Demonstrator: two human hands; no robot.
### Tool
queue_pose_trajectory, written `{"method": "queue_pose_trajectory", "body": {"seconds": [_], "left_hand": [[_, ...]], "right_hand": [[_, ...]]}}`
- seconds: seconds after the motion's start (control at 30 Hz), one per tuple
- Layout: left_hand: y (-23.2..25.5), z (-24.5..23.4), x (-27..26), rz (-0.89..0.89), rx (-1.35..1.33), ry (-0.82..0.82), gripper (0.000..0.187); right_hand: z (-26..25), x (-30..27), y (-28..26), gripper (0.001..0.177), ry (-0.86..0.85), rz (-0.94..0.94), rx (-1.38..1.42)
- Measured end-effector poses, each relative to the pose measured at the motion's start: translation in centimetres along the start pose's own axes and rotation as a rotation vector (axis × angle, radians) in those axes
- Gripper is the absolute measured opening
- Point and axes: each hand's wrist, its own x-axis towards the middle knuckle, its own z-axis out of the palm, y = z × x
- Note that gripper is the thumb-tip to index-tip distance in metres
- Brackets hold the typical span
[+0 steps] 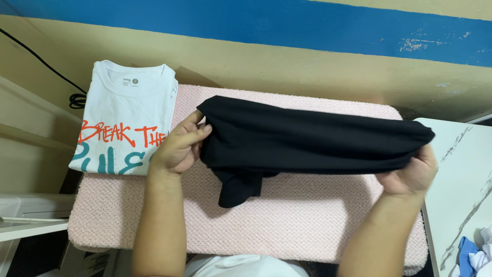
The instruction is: The person folds three t-shirts one by one on a pink mat. They smooth each shirt, fold the sides and bottom, then stack the folded shirts. The shirts include a white graphic tee, a black tee, and another white tee.
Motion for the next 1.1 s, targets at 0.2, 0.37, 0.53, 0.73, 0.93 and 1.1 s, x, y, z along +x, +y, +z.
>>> {"method": "queue_pose_trajectory", "body": {"seconds": [0.2, 0.37, 0.53, 0.73, 0.93, 1.1], "left_hand": [[1.2, -1.9, 0.6, -0.022, 0.062, 0.167, 0.051], [-0.6, -2.2, 1.1, -0.272, 0.514, 0.434, 0.063], [-1.9, -3.1, -1.8, -0.271, 0.591, 0.245, 0.062], [-0.5, -3.3, -4.7, -0.273, 0.755, 0.155, 0.048], [2.3, -2.6, -4.4, -0.083, 0.216, 0.078, 0.033], [1.3, -3.3, -1.8, -0.028, 0.249, 0.273, 0.047]], "right_hand": [[-3.3, -0.8, -5.2, 0.043, -0.155, -0.013, -0.052], [-2.6, -1.0, -3.1, 0.023, 0.265, 0.065, -0.885], [-2.4, -4.9, -0.9, 0.028, 0.551, 0.289, -1.364], [-6.6, -8.1, -1.5, 0.023, 0.279, 0.437, -1.571], [-8.8, -7.0, -4.4, 0.026, -0.137, -0.059, -0.364], [-5.3, -3.6, -2.3, 0.026, 0.279, -0.02, -0.586]]}}
